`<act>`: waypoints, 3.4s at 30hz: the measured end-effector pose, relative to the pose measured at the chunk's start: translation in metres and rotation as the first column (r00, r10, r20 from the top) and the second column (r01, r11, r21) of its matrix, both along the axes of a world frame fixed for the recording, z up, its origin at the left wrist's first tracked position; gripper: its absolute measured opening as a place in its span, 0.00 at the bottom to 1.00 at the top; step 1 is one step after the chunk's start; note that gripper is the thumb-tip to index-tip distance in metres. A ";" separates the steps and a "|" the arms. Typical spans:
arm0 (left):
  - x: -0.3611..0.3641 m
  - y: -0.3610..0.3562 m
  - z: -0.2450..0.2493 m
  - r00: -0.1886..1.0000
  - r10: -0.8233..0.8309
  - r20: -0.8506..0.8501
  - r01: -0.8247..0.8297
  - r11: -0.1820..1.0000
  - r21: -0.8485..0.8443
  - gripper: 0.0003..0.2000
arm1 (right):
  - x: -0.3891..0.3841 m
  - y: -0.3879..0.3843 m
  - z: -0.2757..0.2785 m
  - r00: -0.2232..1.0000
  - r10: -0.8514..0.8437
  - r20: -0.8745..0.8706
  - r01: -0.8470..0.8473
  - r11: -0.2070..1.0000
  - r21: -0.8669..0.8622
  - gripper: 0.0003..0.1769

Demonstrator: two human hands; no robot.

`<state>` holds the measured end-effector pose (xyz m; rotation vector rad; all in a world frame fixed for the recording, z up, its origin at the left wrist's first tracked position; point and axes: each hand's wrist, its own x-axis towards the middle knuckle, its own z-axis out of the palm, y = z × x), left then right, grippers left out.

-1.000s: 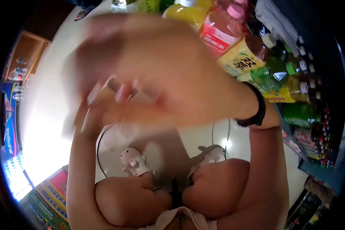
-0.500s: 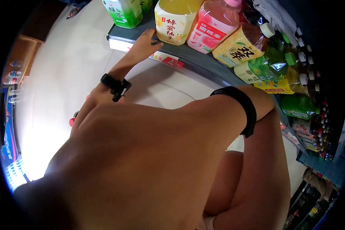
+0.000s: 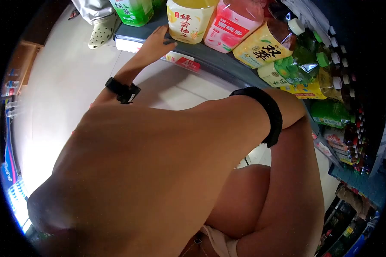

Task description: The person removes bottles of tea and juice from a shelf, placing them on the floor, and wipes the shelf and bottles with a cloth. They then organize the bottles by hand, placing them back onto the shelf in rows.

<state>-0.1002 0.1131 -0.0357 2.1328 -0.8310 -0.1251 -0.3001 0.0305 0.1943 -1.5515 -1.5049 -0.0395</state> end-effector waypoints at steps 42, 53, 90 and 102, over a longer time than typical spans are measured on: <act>-0.108 0.226 0.082 0.993 0.105 -0.059 -0.037 0.730 0.682 0.23 | 0.127 0.104 -0.186 0.942 -0.250 0.223 0.333 0.768 -0.547 0.27; -0.113 0.183 0.064 0.971 0.068 0.231 -0.212 0.696 0.686 0.11 | 0.109 0.055 -0.194 0.969 -0.248 0.003 0.194 0.748 -0.635 0.42; -0.110 0.114 0.068 0.926 -0.207 0.314 0.029 0.872 0.488 0.07 | 0.130 -0.148 -0.019 0.187 -0.593 0.783 0.943 -0.115 -0.312 0.12; -0.107 0.113 0.071 0.987 -0.135 0.092 0.077 0.882 0.464 0.04 | 0.153 -0.176 -0.032 0.248 -0.801 0.544 0.901 -0.016 -0.434 0.18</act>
